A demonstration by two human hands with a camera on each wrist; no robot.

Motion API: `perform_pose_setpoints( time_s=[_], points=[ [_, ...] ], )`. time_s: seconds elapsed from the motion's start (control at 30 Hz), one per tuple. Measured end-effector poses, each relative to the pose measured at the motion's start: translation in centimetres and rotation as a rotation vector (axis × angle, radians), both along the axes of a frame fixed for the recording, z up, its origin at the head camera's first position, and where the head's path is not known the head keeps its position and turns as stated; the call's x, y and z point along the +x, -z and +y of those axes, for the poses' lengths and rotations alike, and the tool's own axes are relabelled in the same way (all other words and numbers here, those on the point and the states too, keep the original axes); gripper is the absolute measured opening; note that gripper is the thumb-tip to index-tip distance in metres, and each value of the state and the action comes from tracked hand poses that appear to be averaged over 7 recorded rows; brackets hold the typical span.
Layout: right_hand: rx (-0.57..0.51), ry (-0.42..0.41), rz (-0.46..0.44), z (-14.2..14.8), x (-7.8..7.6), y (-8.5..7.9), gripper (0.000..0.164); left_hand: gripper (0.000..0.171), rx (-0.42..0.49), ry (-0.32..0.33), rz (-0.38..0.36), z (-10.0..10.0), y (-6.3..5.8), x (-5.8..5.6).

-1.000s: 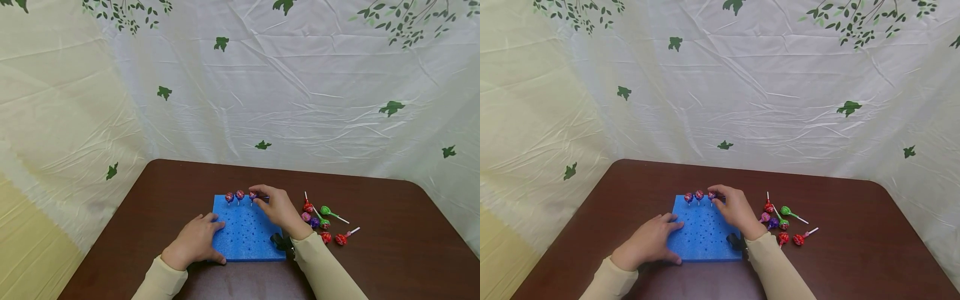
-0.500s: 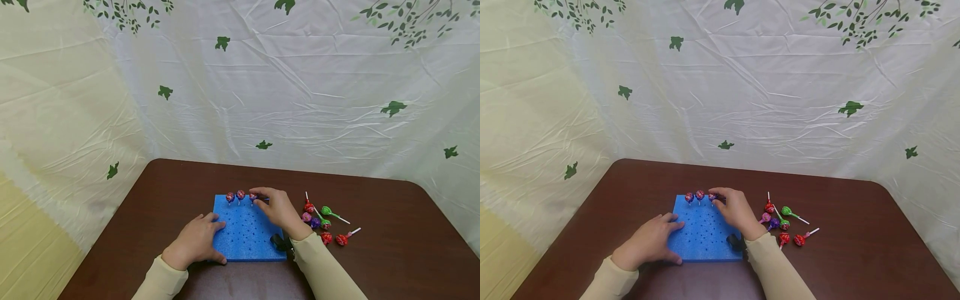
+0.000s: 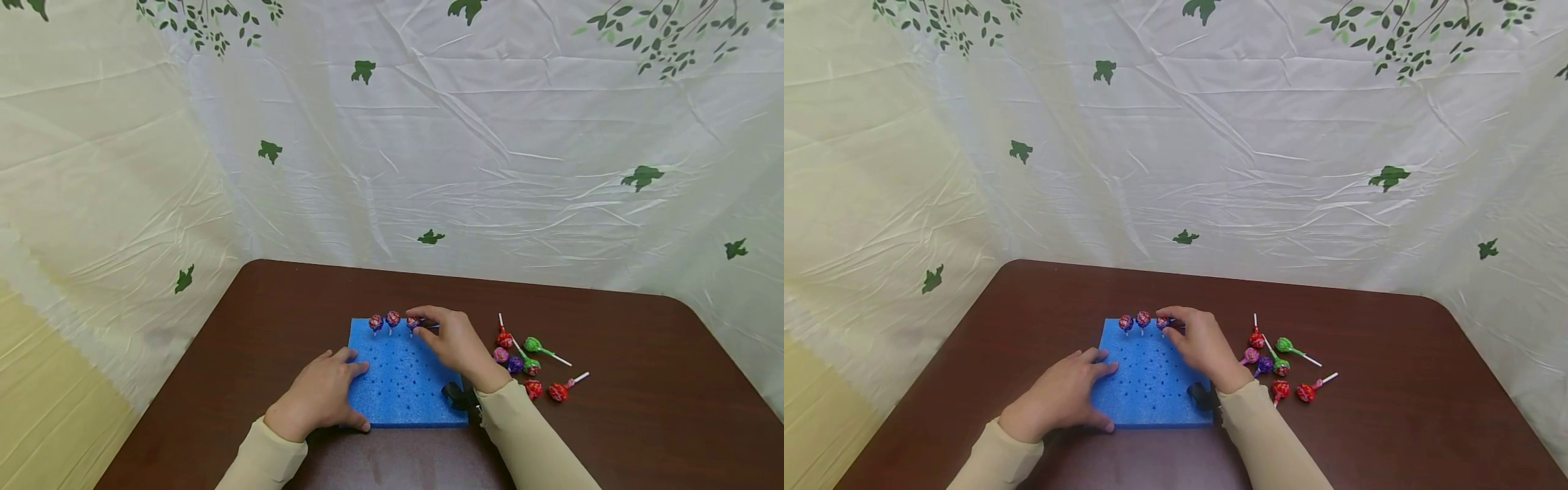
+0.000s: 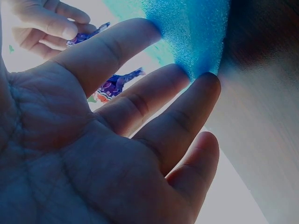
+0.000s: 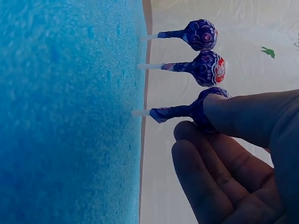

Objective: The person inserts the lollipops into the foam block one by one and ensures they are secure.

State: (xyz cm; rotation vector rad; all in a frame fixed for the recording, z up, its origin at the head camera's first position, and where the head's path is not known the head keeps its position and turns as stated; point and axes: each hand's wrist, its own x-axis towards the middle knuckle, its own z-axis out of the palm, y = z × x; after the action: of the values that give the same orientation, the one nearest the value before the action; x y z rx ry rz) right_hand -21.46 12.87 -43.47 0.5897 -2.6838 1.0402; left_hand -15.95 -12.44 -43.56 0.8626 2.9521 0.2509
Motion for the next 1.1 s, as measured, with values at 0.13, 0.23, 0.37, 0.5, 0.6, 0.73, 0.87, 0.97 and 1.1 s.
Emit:
perform_pose_setpoints(
  time_s=[0.13, 0.23, 0.37, 0.5, 0.6, 0.73, 0.87, 0.97, 1.1],
  points=[
    [0.008, -0.02, 0.001, 0.2, 0.0, -0.1, 0.036, 0.092, -0.001, -0.004, -0.005, 0.0, 0.0, 0.0],
    [0.006, -0.037, -0.011, 0.2, 0.0, -0.1, 0.039, 0.092, -0.004, -0.005, -0.006, 0.0, 0.0, 0.0],
    [-0.006, -0.044, -0.031, 0.3, 0.0, -0.1, 0.043, 0.092, -0.007, -0.003, -0.004, 0.0, 0.0, 0.0],
    [-0.017, -0.036, -0.055, 0.4, 0.0, -0.1, 0.046, 0.092, -0.008, 0.001, 0.002, 0.1, 0.0, 0.0],
    [-0.014, -0.034, -0.065, 0.5, 0.0, -0.2, 0.046, 0.092, -0.009, 0.003, 0.004, 0.1, 0.0, 0.0],
    [-0.005, -0.027, -0.069, 0.7, 0.0, -0.4, 0.046, 0.092, -0.003, 0.002, 0.002, 0.1, 0.0, 0.0],
    [-0.003, -0.029, -0.071, 1.0, 0.0, -0.6, 0.047, 0.092, 0.005, 0.004, 0.006, 0.0, 0.1, 0.0],
    [-0.002, -0.042, -0.08, 1.3, 0.1, -0.8, 0.048, 0.092, 0.009, 0.005, 0.013, 0.0, 0.1, 0.0],
    [0.001, -0.035, -0.093, 1.9, 0.3, -1.2, 0.049, 0.092, 0.007, 0.006, 0.013, 0.0, 0.1, 0.1]
  ],
)
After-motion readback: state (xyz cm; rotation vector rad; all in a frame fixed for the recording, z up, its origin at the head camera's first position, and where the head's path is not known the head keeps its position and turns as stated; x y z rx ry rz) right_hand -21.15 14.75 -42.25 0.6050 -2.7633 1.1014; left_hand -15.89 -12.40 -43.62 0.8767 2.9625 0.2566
